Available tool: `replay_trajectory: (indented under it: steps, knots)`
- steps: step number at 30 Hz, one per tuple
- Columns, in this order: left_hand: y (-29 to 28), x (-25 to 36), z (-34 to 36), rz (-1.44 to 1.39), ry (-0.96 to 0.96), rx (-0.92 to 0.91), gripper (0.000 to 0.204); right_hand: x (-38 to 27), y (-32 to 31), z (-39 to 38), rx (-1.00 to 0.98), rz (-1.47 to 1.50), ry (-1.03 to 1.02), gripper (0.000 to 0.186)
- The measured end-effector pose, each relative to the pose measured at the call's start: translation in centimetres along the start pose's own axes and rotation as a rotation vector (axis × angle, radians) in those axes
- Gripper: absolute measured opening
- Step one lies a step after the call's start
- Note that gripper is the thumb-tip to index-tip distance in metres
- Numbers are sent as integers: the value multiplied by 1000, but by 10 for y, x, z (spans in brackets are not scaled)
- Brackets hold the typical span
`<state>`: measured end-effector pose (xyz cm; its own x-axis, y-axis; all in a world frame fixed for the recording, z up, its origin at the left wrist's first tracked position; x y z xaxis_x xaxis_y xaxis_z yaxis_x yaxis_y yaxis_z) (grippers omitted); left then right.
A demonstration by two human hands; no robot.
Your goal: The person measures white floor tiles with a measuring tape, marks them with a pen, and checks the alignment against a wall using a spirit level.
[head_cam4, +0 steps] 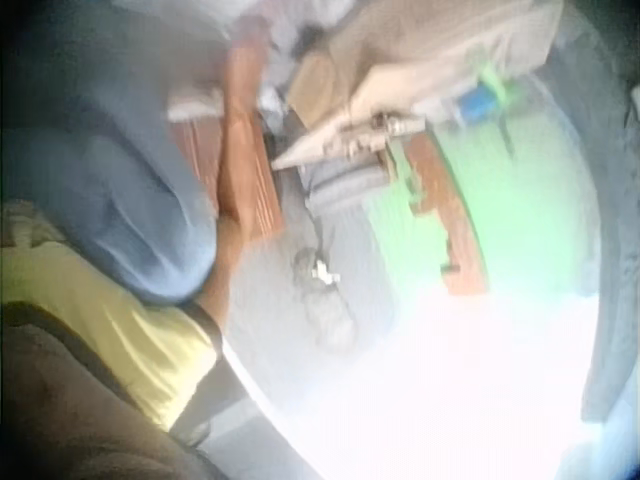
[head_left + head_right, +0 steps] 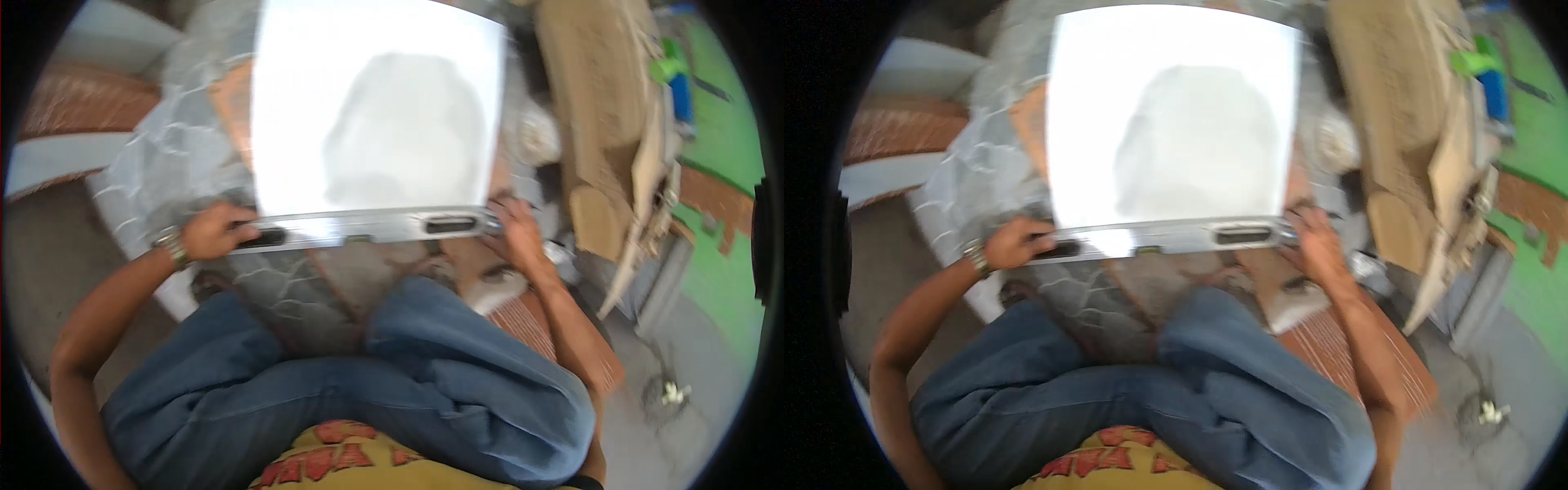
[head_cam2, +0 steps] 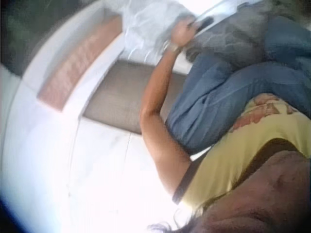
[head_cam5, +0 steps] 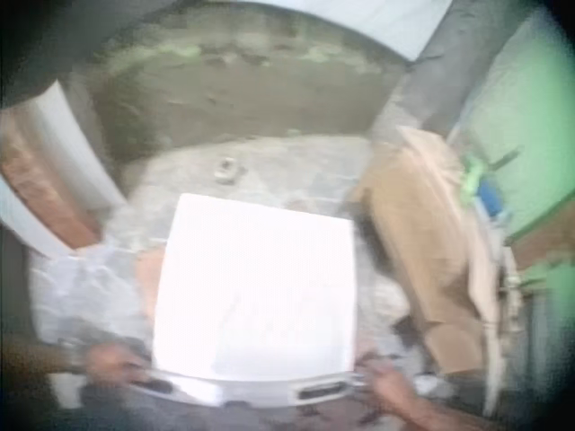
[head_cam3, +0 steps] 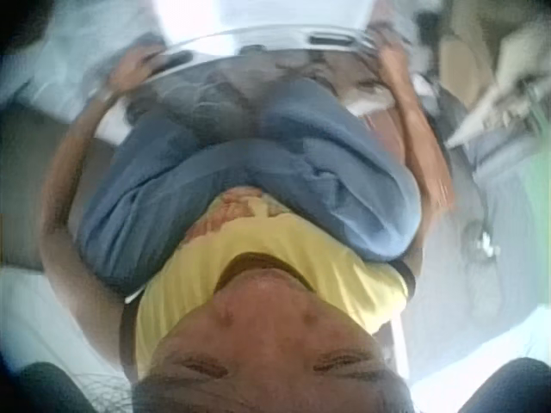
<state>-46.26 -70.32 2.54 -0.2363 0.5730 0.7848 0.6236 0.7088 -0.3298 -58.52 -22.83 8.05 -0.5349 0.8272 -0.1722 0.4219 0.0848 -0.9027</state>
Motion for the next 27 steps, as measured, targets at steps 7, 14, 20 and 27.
replay_trajectory:
  steps: [7, 14, 20, 27]
  knots:
    - [0, 0, -3, -194, -96, -40, 32, -4, -10, 1, -41, 89, 76, 67]
    - [1, 4, -3, -183, -164, -41, 33, -4, -14, 1, -4, 60, 55, 62]
    - [1, 10, -3, -223, -181, -55, 31, -2, -13, 1, 21, 66, 43, 62]
    - [1, 2, -3, -196, -173, -47, 30, -4, -13, 1, -9, 61, 62, 61]
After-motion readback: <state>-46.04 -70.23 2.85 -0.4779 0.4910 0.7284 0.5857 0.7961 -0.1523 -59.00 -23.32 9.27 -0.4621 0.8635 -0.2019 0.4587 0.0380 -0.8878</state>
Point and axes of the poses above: each hand's wrist, its own z-axis towards the middle knuckle, its own y-axis out of the palm, x = y × z, the point moved 7 cm from there along z, towards the middle knuckle, and after that the axes turned 5 degrees about x, right-handed, at the moved point
